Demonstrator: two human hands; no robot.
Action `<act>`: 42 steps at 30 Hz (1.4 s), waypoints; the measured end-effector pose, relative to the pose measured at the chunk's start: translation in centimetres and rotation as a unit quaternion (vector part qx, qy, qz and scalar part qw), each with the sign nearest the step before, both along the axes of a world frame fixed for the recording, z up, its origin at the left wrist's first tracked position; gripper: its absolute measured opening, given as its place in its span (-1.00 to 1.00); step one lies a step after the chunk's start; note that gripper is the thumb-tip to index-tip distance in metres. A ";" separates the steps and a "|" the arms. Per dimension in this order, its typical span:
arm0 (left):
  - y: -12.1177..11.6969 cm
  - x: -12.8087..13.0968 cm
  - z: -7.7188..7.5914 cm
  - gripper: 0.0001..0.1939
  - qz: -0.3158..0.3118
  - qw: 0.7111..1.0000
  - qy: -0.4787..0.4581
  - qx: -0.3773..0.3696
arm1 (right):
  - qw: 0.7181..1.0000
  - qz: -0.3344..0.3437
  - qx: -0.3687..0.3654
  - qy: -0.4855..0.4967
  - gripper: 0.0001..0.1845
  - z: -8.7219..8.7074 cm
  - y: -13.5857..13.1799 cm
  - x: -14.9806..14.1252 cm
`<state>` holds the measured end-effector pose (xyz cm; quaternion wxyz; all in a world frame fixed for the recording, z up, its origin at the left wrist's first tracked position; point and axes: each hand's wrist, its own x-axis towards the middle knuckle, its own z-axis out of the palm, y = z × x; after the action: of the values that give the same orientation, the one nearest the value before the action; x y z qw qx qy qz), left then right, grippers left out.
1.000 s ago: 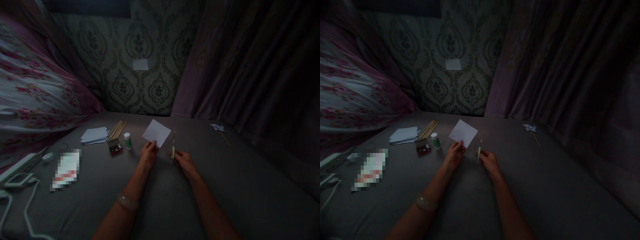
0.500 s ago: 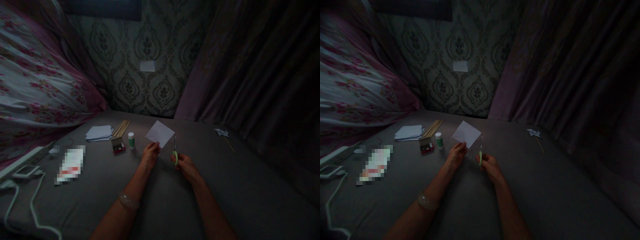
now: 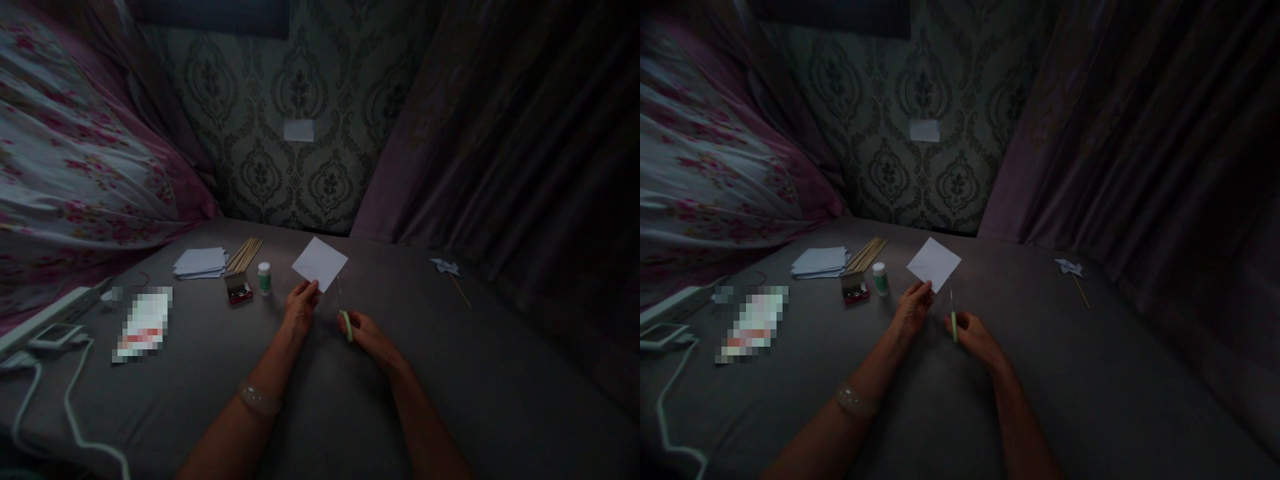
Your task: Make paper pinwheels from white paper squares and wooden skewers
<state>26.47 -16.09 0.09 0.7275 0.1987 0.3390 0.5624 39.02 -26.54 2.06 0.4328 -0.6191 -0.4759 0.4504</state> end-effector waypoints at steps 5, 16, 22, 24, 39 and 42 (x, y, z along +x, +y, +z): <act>-0.3 0.0 0.5 -0.47 -0.004 1.000 0.005 0.019 | 0.998 0.026 -0.015 -0.052 -0.57 -0.2 0.1 -0.2; -1.0 0.3 0.5 -0.52 0.002 0.999 0.035 0.025 | 0.997 0.030 -0.025 -0.072 -0.58 -0.3 0.2 -0.7; -1.1 0.4 0.5 -0.54 -0.001 0.998 0.052 0.024 | 0.999 0.025 -0.009 -0.041 -0.55 -1.2 0.4 -0.4; -1.2 0.4 0.4 -0.56 0.003 0.998 0.054 0.025 | 0.999 0.026 -0.010 -0.029 -0.54 -1.2 0.4 -0.4; -1.3 0.4 0.4 -0.61 0.000 0.997 0.067 0.031 | 0.999 0.020 -0.014 -0.021 -0.52 -0.7 0.5 -0.8; -1.3 0.4 0.4 -0.61 -0.005 0.997 0.070 0.034 | 0.999 0.019 -0.015 -0.021 -0.52 -0.7 0.5 -0.7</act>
<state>26.88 -17.42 0.45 0.6976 0.2633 0.3687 0.5549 38.35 -26.05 1.37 0.4047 -0.6255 -0.4903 0.4523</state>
